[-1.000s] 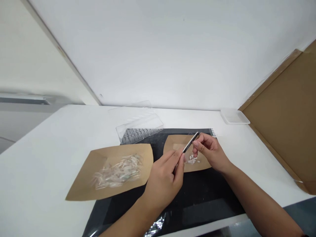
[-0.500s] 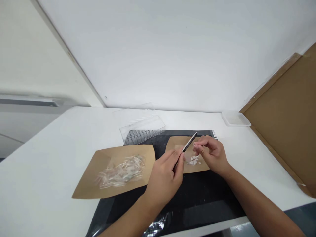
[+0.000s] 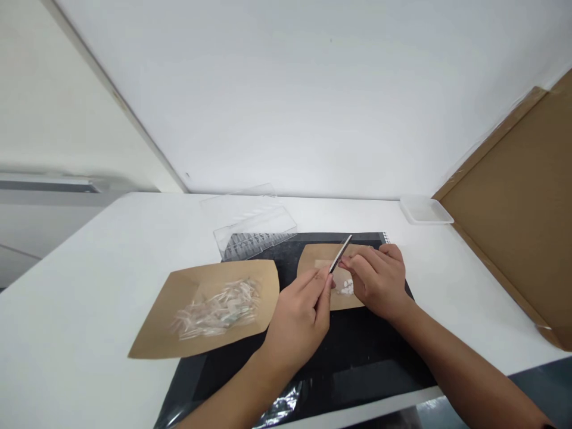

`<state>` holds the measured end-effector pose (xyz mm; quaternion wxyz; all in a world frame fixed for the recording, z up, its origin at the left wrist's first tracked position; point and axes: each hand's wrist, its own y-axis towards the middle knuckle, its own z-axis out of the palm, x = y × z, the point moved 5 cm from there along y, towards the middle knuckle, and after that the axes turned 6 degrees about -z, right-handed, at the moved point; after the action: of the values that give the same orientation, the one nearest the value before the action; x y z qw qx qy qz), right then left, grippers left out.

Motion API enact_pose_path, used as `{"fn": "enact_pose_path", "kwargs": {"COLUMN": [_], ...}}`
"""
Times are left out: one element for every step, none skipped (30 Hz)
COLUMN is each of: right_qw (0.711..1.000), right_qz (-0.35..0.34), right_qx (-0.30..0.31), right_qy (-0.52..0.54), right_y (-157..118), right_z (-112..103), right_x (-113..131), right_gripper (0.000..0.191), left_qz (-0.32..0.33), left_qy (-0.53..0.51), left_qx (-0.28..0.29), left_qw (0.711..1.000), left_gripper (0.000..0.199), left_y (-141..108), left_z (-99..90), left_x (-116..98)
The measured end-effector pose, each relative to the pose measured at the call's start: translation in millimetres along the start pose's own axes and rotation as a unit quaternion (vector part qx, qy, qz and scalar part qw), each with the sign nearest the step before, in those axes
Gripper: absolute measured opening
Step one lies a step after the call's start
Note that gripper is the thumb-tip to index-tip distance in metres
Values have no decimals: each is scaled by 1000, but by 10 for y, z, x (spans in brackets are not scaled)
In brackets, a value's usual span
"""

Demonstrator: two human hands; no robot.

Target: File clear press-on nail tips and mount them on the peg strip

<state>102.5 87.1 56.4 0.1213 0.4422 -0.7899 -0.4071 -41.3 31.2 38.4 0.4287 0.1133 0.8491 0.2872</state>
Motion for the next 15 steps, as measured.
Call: {"fn": "enact_pose_path", "kwargs": {"right_qw": [1000, 1000, 1000, 999, 998, 997, 997, 998, 998, 999, 1000, 1000, 1000, 1000, 1000], "right_qz": [3, 3, -2, -11, -21, -28, -32, -29, -21, -11, -1, 7, 11, 10, 4], "right_qx": [2, 6, 17, 31, 45, 55, 59, 57, 48, 34, 20, 6, -2, -4, 2], "right_qy": [1, 4, 12, 22, 31, 35, 35, 30, 22, 14, 8, 6, 7, 10, 16], "right_y": [5, 6, 2, -6, -16, -24, -29, -27, -19, -7, 8, 22, 33, 41, 45], "right_z": [10, 23, 42, 63, 82, 94, 99, 95, 84, 68, 52, 37, 29, 29, 34], "right_x": [8, 21, 40, 63, 86, 102, 110, 107, 93, 74, 53, 35, 21, 15, 16], "right_gripper": [26, 26, 25, 25, 24, 24, 24, 25, 26, 27, 28, 29, 28, 28, 28], "left_qz": [-3, -6, -7, -7, -5, -2, 4, 9, 14, 15, 13, 10, 7, 5, 5], "left_qy": [2, 7, 15, 26, 37, 47, 54, 58, 59, 58, 57, 57, 58, 59, 60], "left_qx": [-2, -2, -1, 3, 8, 13, 15, 15, 14, 11, 10, 11, 14, 18, 23], "left_qw": [1000, 1000, 1000, 1000, 999, 999, 998, 998, 998, 998, 998, 998, 998, 998, 998], "left_gripper": [23, 22, 22, 22, 22, 22, 22, 22, 21, 21, 21, 21, 21, 22, 22], "left_y": [1, 0, -2, -5, -9, -13, -17, -20, -22, -23, -24, -24, -25, -27, -30], "left_z": [-4, -5, -4, 2, 10, 19, 24, 26, 25, 21, 17, 16, 17, 20, 27], "left_x": [2, 9, 19, 30, 41, 49, 51, 48, 41, 32, 23, 16, 10, 7, 5]}}
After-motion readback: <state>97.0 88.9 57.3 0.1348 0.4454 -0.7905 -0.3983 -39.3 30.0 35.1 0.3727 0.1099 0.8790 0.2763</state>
